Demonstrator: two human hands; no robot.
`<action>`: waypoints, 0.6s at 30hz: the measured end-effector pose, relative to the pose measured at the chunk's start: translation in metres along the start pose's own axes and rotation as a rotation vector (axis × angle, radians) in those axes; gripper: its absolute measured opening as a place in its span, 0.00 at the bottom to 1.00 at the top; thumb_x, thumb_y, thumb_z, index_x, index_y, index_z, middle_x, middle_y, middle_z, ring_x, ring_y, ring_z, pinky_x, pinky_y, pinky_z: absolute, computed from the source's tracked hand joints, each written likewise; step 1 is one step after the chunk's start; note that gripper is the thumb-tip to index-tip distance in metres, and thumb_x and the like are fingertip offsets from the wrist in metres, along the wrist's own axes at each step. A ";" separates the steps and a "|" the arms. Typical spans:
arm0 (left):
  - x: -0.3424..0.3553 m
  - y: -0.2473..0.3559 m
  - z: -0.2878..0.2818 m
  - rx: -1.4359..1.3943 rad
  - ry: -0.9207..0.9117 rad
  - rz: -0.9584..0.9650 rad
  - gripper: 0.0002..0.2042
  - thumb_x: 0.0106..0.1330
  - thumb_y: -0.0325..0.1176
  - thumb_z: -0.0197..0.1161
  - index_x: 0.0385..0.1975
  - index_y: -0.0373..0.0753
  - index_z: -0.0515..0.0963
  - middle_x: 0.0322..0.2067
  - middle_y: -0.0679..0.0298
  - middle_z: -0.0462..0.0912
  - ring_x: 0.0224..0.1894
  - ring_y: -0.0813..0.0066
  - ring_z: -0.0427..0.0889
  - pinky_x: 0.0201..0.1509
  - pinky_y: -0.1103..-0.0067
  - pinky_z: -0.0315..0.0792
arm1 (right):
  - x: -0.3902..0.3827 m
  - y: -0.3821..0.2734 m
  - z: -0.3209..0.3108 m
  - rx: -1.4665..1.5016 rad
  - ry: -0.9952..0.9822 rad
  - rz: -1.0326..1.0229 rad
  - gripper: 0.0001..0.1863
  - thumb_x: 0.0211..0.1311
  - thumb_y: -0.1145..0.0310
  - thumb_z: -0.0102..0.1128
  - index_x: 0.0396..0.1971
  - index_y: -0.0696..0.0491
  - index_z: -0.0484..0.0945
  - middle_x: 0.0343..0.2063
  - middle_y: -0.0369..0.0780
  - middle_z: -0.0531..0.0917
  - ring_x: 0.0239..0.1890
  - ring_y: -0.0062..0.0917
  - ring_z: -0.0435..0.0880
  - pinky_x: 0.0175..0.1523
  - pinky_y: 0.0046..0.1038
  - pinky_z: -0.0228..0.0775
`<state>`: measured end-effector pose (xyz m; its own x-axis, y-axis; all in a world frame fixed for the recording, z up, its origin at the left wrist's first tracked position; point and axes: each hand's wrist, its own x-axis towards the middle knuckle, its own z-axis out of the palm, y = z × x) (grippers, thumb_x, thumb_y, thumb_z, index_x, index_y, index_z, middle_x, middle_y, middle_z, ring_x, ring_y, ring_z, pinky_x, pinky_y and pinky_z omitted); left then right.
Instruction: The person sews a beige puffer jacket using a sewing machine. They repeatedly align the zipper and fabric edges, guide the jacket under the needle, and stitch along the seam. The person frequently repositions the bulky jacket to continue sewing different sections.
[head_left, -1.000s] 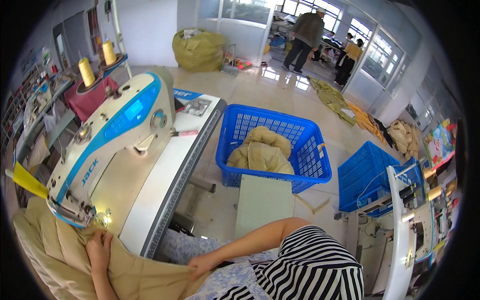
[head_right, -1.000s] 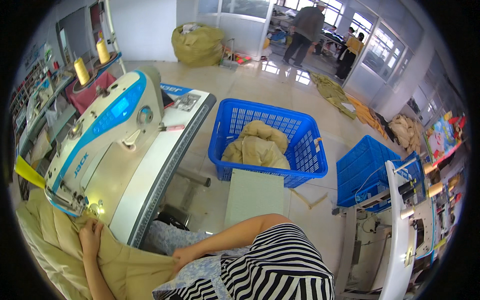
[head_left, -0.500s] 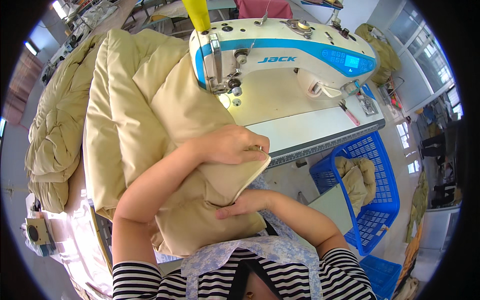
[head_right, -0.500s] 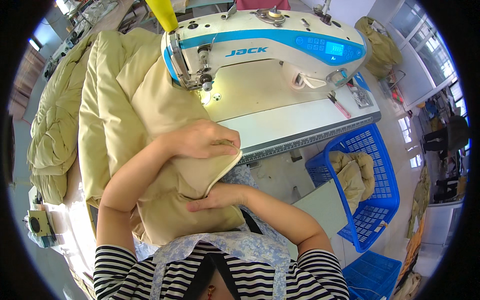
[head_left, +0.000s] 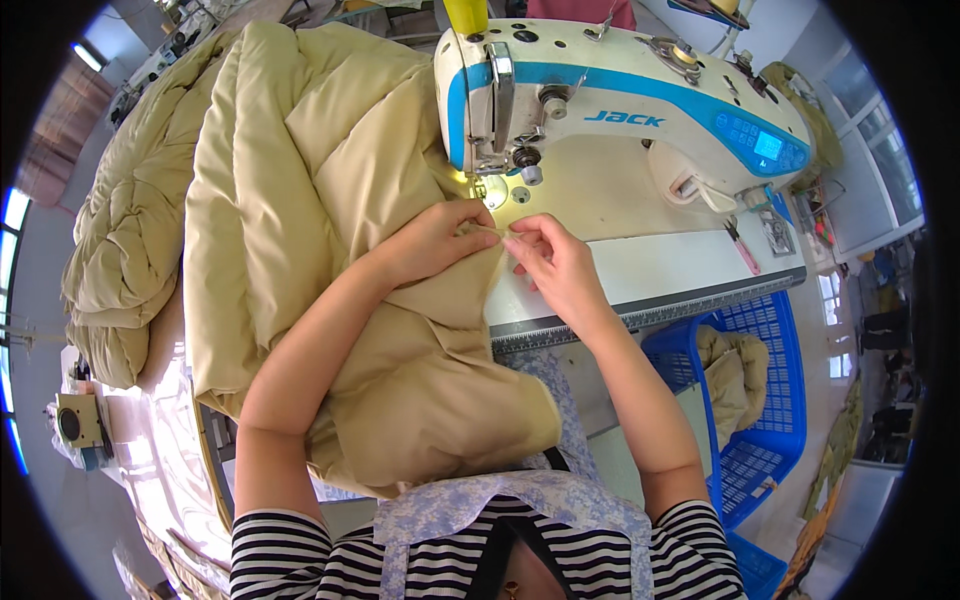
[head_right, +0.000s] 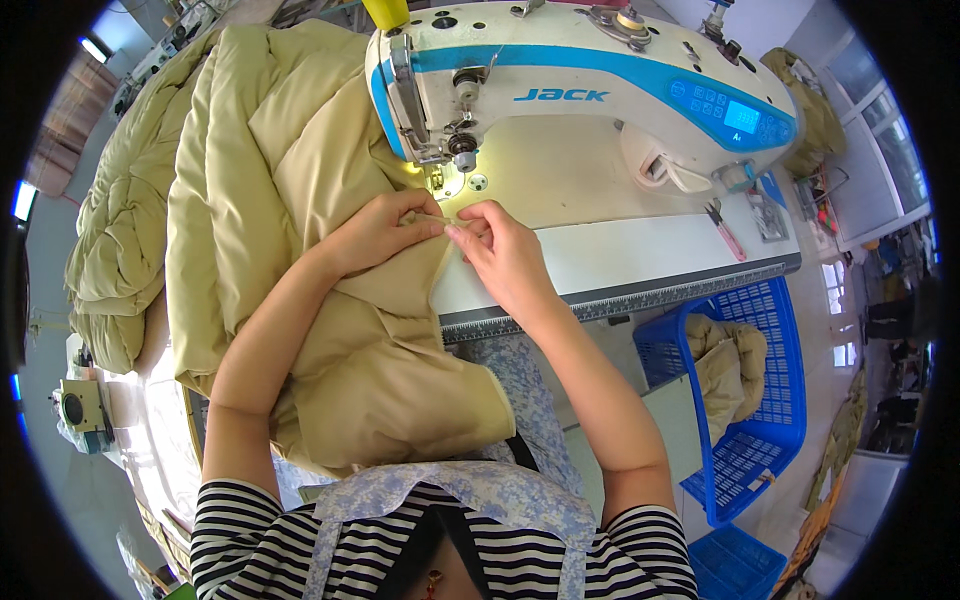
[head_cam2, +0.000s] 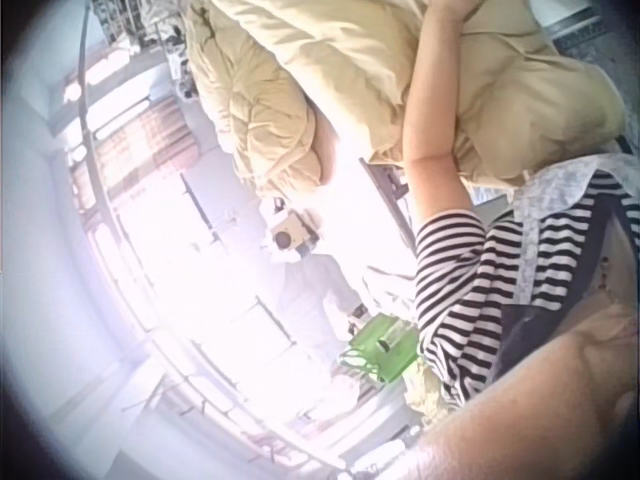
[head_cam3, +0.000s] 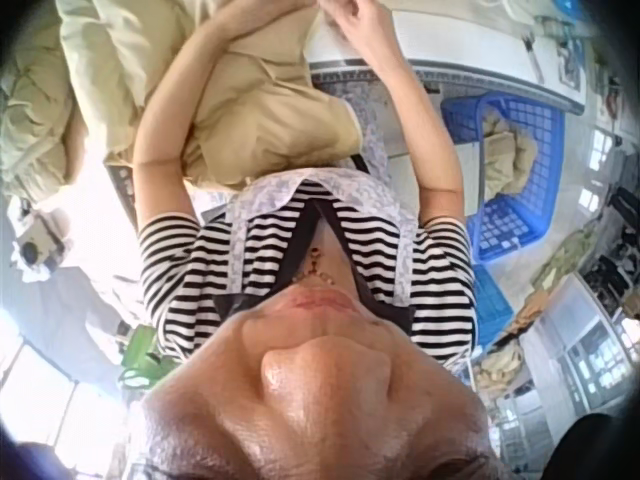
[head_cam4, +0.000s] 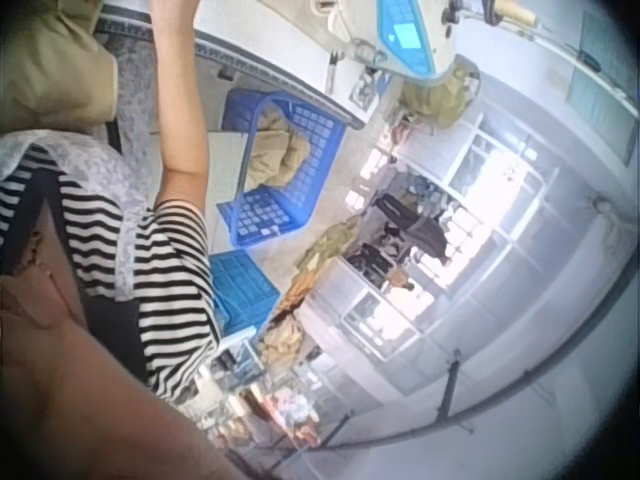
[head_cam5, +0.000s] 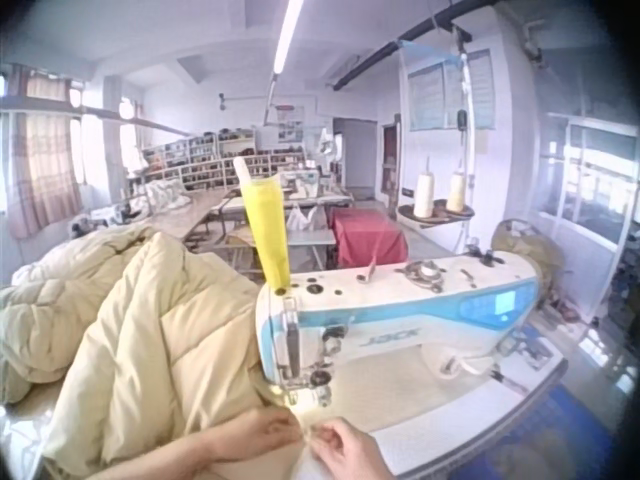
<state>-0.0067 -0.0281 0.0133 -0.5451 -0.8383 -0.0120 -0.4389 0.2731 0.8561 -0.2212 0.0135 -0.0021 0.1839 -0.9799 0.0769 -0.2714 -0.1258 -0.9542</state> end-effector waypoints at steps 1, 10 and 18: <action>0.000 0.002 0.000 0.000 -0.001 0.006 0.12 0.73 0.37 0.64 0.43 0.33 0.80 0.35 0.60 0.84 0.39 0.76 0.77 0.47 0.76 0.72 | 0.008 0.003 0.003 -0.044 0.015 -0.046 0.11 0.69 0.65 0.65 0.38 0.58 0.79 0.28 0.39 0.85 0.28 0.26 0.84 0.36 0.27 0.75; -0.006 -0.016 0.005 0.415 0.234 -0.109 0.13 0.71 0.38 0.65 0.40 0.32 0.77 0.39 0.54 0.83 0.38 0.57 0.79 0.46 0.70 0.74 | 0.030 0.028 0.019 -0.543 0.224 -0.280 0.08 0.63 0.66 0.65 0.29 0.53 0.80 0.28 0.38 0.83 0.34 0.34 0.81 0.40 0.37 0.70; -0.020 -0.006 0.005 0.946 0.245 0.516 0.17 0.60 0.27 0.60 0.50 0.35 0.78 0.50 0.59 0.78 0.54 0.61 0.79 0.56 0.73 0.77 | 0.069 0.029 0.028 -0.854 0.098 -0.275 0.10 0.64 0.62 0.63 0.27 0.51 0.80 0.22 0.38 0.84 0.30 0.37 0.82 0.43 0.37 0.66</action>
<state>0.0037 -0.0107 0.0056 -0.7098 -0.5618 0.4250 -0.6253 0.7802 -0.0131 -0.1899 -0.0530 -0.0325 0.2748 -0.9023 0.3322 -0.8465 -0.3909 -0.3615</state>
